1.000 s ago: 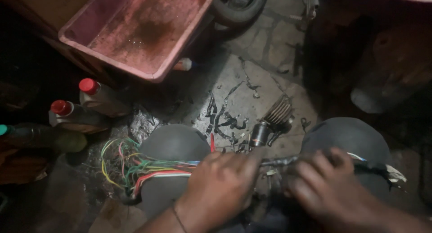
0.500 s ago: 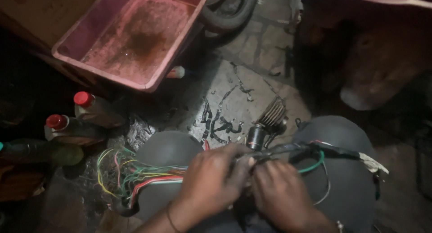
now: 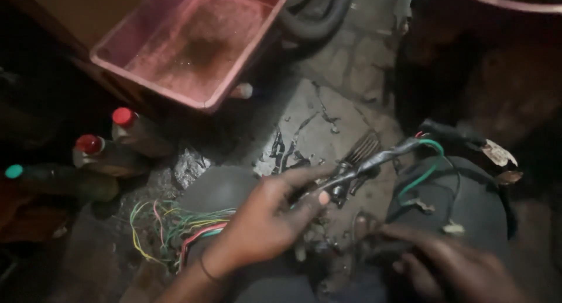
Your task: Repairing or inspecting the electrical wiring harness of a motorcycle.
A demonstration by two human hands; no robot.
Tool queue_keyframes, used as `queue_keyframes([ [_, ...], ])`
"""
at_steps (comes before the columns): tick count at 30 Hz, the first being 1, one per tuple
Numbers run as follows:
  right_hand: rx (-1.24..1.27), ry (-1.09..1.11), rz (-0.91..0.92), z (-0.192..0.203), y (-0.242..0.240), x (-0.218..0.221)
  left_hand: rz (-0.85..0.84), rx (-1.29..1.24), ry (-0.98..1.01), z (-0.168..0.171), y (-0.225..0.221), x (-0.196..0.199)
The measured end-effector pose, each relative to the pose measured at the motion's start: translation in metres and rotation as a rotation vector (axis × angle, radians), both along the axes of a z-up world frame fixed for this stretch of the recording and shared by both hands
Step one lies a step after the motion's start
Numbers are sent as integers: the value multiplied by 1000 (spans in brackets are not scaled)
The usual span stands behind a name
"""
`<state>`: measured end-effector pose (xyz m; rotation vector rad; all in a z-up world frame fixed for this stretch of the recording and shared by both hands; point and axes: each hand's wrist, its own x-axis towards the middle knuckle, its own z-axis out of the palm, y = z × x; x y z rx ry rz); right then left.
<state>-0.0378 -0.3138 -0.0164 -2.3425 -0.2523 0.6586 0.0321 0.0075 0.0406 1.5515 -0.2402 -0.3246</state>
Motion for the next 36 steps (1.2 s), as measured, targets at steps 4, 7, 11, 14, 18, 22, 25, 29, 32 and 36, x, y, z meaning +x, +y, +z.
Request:
queue_keyframes([
  [4,256,-181,-206,16,40,19,-73,66,-25,-17,-2,3],
  [7,641,86,-531,18,92,47,-85,-52,75,-21,-3,7],
  [11,945,-11,-616,30,125,60,-25,-173,276,-24,-2,12],
  [14,1103,103,-576,32,128,71,-59,-261,183,-36,2,17],
  [18,998,118,-661,19,124,76,-40,-271,269,-35,-1,21],
  [22,1079,124,-666,8,120,80,-65,-321,308,-39,-5,27],
  [25,1145,158,-724,5,122,83,-86,-338,362,-35,-7,32],
  [29,1271,253,-698,8,123,87,-118,-408,473,-39,-8,36],
  [32,1290,293,-741,-4,121,94,-128,-401,441,-43,-8,35],
  [36,1313,325,-760,-16,121,99,-80,-382,467,-33,-8,36],
])
